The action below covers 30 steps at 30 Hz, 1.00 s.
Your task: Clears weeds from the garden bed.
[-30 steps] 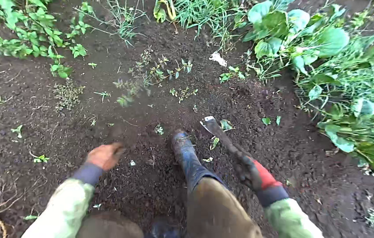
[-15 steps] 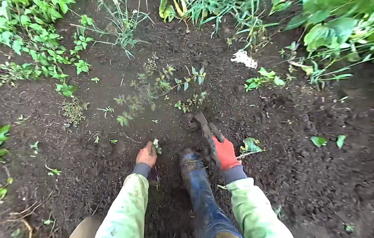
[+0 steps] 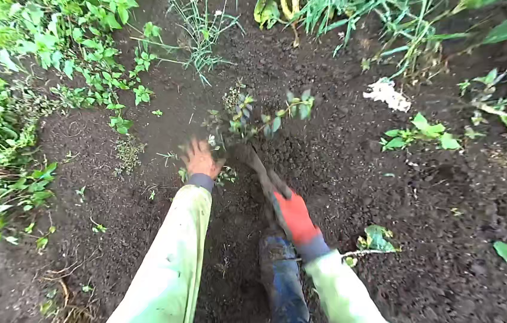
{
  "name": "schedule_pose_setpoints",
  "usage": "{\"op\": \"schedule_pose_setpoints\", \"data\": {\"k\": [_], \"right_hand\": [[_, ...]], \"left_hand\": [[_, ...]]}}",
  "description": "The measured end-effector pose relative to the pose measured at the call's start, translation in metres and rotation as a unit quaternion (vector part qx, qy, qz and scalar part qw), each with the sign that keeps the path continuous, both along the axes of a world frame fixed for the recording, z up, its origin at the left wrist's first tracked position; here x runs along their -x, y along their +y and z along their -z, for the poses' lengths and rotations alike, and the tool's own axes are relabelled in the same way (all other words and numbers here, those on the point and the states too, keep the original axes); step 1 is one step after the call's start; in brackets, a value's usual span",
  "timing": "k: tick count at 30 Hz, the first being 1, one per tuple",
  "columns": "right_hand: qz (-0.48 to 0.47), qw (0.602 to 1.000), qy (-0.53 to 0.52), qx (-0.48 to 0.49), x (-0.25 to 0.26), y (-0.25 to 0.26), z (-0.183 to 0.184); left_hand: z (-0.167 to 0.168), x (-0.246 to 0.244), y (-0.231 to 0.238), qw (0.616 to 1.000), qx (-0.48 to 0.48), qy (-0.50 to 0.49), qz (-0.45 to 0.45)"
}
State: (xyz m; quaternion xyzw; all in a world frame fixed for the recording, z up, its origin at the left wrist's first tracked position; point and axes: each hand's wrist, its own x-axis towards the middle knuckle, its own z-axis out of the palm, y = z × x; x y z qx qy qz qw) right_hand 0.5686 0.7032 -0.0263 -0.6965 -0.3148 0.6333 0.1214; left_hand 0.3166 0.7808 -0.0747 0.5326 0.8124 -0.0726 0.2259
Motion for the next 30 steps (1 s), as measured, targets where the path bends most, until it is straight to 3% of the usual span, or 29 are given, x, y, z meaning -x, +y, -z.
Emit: {"op": "schedule_pose_setpoints", "data": {"k": [3, 7, 10, 12, 15, 17, 18, 19, 21, 23, 24, 26, 28, 30], "right_hand": [[0.046, 0.999, 0.024, 0.004, -0.022, -0.048, -0.013], [0.056, 0.997, 0.014, 0.041, 0.040, -0.004, 0.002], [-0.154, 0.979, -0.127, -0.047, 0.036, -0.011, -0.006], [-0.205, 0.956, -0.170, -0.127, 0.011, -0.033, -0.020], [-0.048, 0.991, -0.088, -0.088, -0.023, -0.049, -0.038], [0.045, 0.997, 0.002, -0.070, -0.007, -0.007, -0.021], [0.040, 0.997, 0.018, -0.064, 0.015, 0.030, -0.010], [0.011, 0.998, 0.005, -0.067, 0.041, 0.067, 0.003], [-0.091, 0.988, -0.078, -0.095, 0.081, 0.121, 0.020], [-0.207, 0.956, -0.164, -0.126, 0.083, 0.124, 0.012], [-0.235, 0.940, -0.196, -0.149, 0.071, 0.109, 0.004], [-0.203, 0.944, -0.200, -0.167, 0.035, 0.060, -0.017], [-0.133, 0.977, -0.129, -0.101, 0.001, 0.005, -0.037], [-0.069, 0.997, -0.039, -0.015, -0.005, -0.021, -0.032]], "left_hand": [[0.009, 0.004, 0.017, 0.997, 0.083, -0.002, -0.008], [0.000, 0.005, 0.028, 0.988, 0.148, -0.039, 0.005], [-0.012, 0.028, 0.020, 0.991, 0.105, -0.070, 0.044], [-0.024, 0.058, 0.011, 0.991, 0.084, -0.064, 0.084], [-0.038, 0.120, -0.058, 0.996, 0.066, -0.034, 0.055], [-0.052, 0.146, -0.098, 0.995, 0.098, -0.008, 0.019], [-0.060, 0.147, -0.112, 0.995, 0.101, 0.003, 0.002], [-0.068, 0.141, -0.118, 0.998, 0.065, 0.014, -0.016], [-0.085, 0.113, -0.096, 0.992, -0.110, 0.041, -0.047], [-0.106, 0.071, -0.049, 0.973, -0.221, 0.044, -0.056], [-0.112, 0.048, -0.025, 0.977, -0.207, 0.026, -0.051], [-0.099, 0.012, 0.017, 0.995, -0.103, -0.006, 0.010], [-0.051, -0.006, 0.035, 0.998, 0.029, -0.027, 0.055], [-0.010, -0.006, 0.031, 0.994, 0.098, -0.042, 0.027]]}}
